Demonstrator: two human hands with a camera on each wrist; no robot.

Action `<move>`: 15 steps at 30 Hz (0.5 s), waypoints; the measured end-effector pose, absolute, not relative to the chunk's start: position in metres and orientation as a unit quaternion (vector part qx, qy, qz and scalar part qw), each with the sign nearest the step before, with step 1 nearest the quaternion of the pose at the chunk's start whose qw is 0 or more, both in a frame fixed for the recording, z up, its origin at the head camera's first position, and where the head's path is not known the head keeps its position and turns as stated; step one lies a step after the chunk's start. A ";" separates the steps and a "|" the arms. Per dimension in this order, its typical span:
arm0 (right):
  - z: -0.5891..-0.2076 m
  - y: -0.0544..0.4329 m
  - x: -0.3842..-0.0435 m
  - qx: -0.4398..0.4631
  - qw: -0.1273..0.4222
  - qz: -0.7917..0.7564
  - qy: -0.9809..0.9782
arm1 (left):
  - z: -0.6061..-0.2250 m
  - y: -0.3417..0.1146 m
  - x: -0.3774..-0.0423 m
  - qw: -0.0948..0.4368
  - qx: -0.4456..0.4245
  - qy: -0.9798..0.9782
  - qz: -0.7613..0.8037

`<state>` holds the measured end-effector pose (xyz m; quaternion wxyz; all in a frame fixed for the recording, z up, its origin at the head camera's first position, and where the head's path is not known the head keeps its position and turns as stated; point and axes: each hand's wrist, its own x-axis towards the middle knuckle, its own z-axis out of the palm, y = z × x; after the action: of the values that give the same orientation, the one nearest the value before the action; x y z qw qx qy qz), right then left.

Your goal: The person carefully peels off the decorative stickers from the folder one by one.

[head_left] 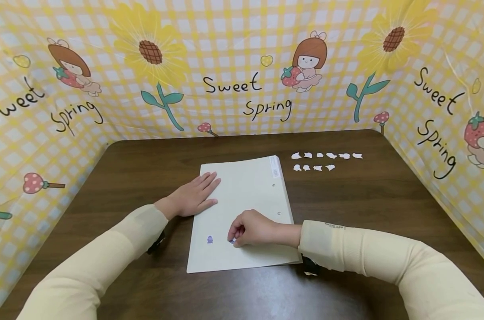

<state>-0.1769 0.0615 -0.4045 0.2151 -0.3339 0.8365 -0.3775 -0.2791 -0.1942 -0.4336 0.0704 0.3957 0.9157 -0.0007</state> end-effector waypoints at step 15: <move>-0.405 0.060 -0.174 -0.337 0.200 -0.378 0.839 | -0.428 -0.193 -0.275 0.068 0.396 0.916 0.000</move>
<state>-0.1745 0.0601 -0.4045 0.2003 -0.3365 0.8390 -0.3777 -0.2754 -0.1928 -0.4280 0.0684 0.3962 0.9156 -0.0003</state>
